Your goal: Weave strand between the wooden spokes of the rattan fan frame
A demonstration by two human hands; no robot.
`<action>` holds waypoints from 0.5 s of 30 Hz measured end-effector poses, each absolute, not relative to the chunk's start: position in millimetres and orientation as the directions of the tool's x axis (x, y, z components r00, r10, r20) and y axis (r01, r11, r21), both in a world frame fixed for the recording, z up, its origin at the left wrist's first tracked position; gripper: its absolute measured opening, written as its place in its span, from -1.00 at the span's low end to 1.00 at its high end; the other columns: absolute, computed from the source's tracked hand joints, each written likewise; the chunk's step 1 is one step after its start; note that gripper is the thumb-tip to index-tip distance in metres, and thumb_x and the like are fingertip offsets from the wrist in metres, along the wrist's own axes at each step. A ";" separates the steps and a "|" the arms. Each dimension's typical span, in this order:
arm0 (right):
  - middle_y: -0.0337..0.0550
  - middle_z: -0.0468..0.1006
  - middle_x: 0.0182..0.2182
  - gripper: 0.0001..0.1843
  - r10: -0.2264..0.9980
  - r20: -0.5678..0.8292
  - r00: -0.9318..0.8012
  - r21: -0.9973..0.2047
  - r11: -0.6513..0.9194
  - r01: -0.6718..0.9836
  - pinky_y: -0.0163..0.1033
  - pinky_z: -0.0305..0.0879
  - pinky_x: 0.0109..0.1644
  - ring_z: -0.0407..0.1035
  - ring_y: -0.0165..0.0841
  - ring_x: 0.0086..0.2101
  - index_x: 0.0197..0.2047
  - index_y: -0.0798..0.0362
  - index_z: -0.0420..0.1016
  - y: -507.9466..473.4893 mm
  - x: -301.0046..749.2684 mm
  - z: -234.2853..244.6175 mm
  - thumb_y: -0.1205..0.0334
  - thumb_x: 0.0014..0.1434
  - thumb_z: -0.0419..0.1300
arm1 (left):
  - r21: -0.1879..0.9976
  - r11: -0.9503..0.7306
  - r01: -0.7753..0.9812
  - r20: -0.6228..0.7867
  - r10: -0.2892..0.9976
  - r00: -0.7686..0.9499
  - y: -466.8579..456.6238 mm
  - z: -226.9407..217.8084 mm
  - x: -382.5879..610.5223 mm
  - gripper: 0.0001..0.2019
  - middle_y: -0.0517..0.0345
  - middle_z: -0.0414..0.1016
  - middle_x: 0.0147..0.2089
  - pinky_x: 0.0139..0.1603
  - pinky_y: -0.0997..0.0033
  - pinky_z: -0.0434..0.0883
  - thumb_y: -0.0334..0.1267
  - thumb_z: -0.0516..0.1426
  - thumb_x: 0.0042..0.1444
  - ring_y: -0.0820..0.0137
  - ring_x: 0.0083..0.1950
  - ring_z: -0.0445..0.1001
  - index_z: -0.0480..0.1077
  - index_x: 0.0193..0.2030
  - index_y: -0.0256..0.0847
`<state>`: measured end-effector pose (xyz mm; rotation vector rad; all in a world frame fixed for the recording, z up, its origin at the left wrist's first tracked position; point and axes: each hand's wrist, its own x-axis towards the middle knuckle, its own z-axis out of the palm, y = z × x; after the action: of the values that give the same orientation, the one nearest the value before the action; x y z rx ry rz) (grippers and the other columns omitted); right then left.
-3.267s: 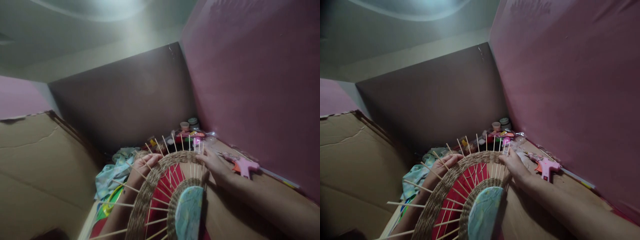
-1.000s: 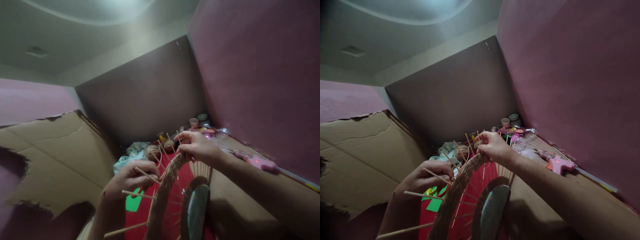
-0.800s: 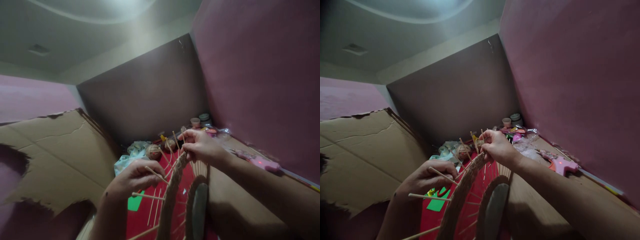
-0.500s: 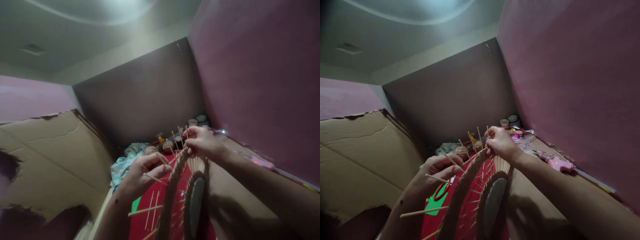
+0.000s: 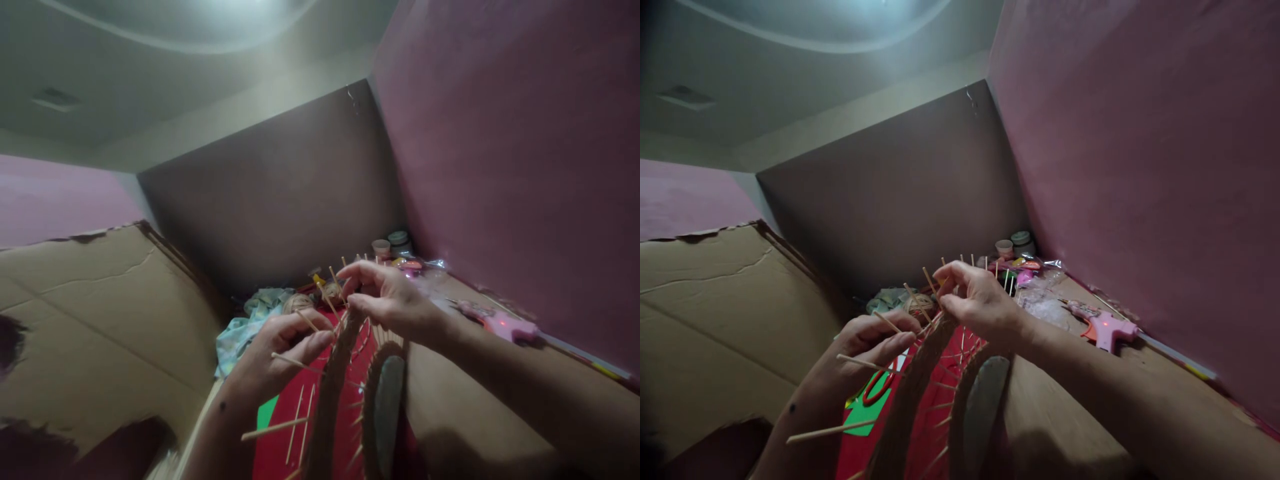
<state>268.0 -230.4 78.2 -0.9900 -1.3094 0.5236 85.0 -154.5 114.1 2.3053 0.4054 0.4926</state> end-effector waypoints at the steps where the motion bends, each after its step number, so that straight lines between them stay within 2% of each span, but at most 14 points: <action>1: -0.25 0.42 -0.45 -0.73 0.848 0.501 0.172 -0.865 0.482 0.138 -0.42 0.11 -0.59 0.24 -0.56 -0.57 -0.17 0.13 0.33 -231.5 266.0 79.7 0.44 -0.01 0.10 | 0.742 -0.656 0.141 0.202 0.420 0.885 -154.8 114.4 83.6 -0.80 0.12 0.40 -0.46 -0.45 0.45 0.24 -0.17 0.13 0.07 0.45 -0.43 0.32 0.46 -0.36 -0.29; 3: -0.29 0.39 -0.52 -0.77 0.897 0.431 0.102 -0.902 0.427 0.058 -0.44 0.07 -0.62 0.23 -0.57 -0.59 -0.22 0.14 0.32 -232.4 263.6 82.0 0.47 -0.01 0.10 | 0.797 -0.590 0.128 0.158 0.408 0.899 -152.9 114.6 80.4 -0.82 0.14 0.40 -0.46 -0.46 0.46 0.23 -0.19 0.15 0.05 0.46 -0.44 0.32 0.46 -0.31 -0.28; 5: -0.32 0.36 -0.55 -0.80 0.911 0.402 0.095 -0.916 0.400 0.047 -0.45 0.06 -0.63 0.20 -0.59 -0.61 -0.26 0.14 0.33 -232.3 263.0 82.8 0.51 -0.01 0.10 | 0.831 -0.547 0.103 0.148 0.397 0.906 -147.3 114.3 77.1 -0.83 0.13 0.41 -0.42 -0.43 0.45 0.25 -0.22 0.19 0.02 0.45 -0.41 0.33 0.48 -0.30 -0.27; 7: -0.35 0.32 -0.58 -0.81 0.913 0.396 0.094 -0.918 0.391 0.065 -0.44 0.06 -0.63 0.15 -0.61 -0.64 -0.29 0.15 0.36 -231.9 263.2 82.3 0.53 -0.02 0.10 | 0.843 -0.529 0.096 0.157 0.413 0.897 -138.7 113.2 74.6 -0.85 0.11 0.42 -0.41 -0.40 0.44 0.25 -0.25 0.22 -0.03 0.45 -0.40 0.34 0.50 -0.34 -0.28; 9: -0.37 0.28 -0.59 -0.81 0.911 0.401 0.101 -0.916 0.394 0.079 -0.44 0.05 -0.63 0.12 -0.62 -0.65 -0.30 0.15 0.38 -231.3 263.3 81.1 0.53 -0.01 0.10 | 0.876 -0.476 0.073 0.177 0.459 0.871 -129.4 111.4 73.1 -0.88 0.14 0.39 -0.49 -0.45 0.45 0.24 -0.27 0.23 -0.07 0.48 -0.46 0.30 0.48 -0.41 -0.29; 12: -0.37 0.25 -0.60 -0.83 0.906 0.405 0.119 -0.914 0.398 0.078 -0.43 0.04 -0.64 0.10 -0.61 -0.66 -0.32 0.13 0.39 -230.1 262.7 79.2 0.52 0.00 0.11 | 0.941 -0.313 -0.133 0.278 0.483 0.831 -119.9 108.6 72.7 -0.84 0.21 0.27 -0.60 -0.44 0.42 0.26 -0.25 0.25 -0.14 0.46 -0.49 0.28 0.39 -0.55 -0.28; 15: -0.34 0.28 -0.58 -0.88 0.903 0.410 0.130 -0.912 0.405 0.068 -0.42 0.07 -0.62 0.13 -0.59 -0.63 -0.35 0.12 0.39 -229.3 261.7 78.6 0.48 0.00 0.12 | 0.886 -0.181 -0.427 0.457 0.495 0.738 -117.3 110.0 76.3 -0.83 0.32 0.11 -0.66 -0.35 0.38 0.31 -0.26 0.21 -0.12 0.54 -0.57 0.21 0.33 -0.59 -0.26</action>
<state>261.7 -229.3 78.6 -0.9856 -1.3038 0.7782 76.3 -117.3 110.0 1.5482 0.0575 0.8231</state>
